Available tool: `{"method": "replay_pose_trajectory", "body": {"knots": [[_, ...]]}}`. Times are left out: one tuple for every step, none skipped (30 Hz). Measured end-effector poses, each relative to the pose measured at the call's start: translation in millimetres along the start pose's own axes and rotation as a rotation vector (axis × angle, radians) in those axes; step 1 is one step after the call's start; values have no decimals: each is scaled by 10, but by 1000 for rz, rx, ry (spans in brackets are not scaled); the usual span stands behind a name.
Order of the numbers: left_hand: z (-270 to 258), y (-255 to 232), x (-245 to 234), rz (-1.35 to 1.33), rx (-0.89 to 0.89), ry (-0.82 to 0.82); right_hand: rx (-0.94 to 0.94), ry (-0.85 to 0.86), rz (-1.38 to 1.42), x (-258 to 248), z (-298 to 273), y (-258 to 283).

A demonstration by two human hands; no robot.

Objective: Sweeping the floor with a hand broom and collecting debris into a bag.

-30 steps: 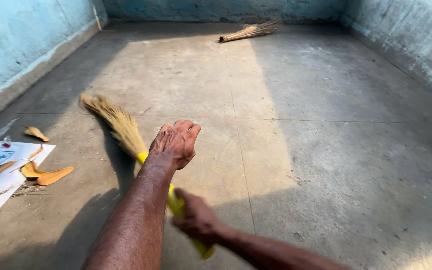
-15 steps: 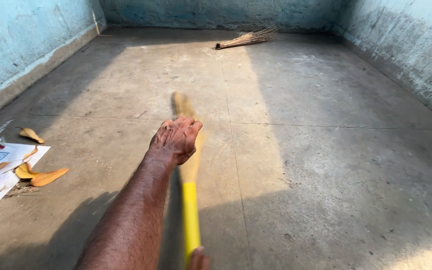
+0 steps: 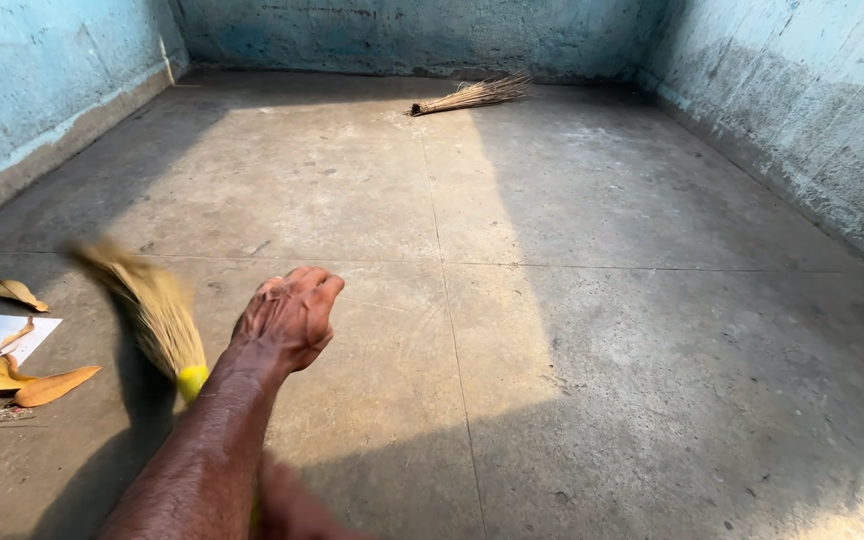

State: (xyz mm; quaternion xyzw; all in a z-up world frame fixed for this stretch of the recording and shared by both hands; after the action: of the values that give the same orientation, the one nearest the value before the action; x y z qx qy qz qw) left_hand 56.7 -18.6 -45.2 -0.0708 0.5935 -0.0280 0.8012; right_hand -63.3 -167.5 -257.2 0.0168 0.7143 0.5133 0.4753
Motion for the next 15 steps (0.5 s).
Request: {"method": "replay_pose_trajectory", "body": {"knots": [[1,-17,-18,-2,-2,0,-4,16,11,-263,170,-14],[-7,-21,-45,-3,-23,-9,-9,33,26,-512,351,45],[-14,-24,-73,-5,-43,-18,-13,50,41,-758,538,166],[-14,-44,-82,-6,-44,-20,-18,65,52,-1012,621,-60],[-12,-64,-93,1,-35,-29,-23,80,64,-1190,679,-136],[-4,-77,-110,9,-26,-40,-31,95,73,-1292,758,-37],[5,-68,-77,9,-29,-44,-35,96,70,-1425,806,-74],[6,-56,-48,20,-19,-69,63,-37,68,-1575,852,-128],[7,-46,-18,32,-8,-92,157,-172,66,-1725,893,-182],[14,-45,-5,32,-11,-92,156,-170,65,-1798,943,-230],[23,-41,17,44,-38,-49,243,-228,41,-1883,987,-297],[31,-45,46,54,-65,-6,330,-286,14,-1974,1023,-369],[31,-53,70,52,-68,-5,330,-284,12,-1989,1097,-482],[38,-56,89,39,-70,9,357,-325,-31,-2017,1177,-592],[46,-60,107,25,-72,23,384,-366,-74,-2046,1258,-701]]}}
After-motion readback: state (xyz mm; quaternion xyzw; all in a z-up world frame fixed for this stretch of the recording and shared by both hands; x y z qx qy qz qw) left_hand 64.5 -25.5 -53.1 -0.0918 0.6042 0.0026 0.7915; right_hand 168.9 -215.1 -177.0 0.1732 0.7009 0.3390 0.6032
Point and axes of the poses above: each hand's wrist, its own z-axis towards the middle knuckle, its own x-axis out of the palm, y = z × x, the point moved 2 cm from there along z, towards the middle knuckle, and after that the axes turned 9 degrees about -z, right-handed, at the moved point
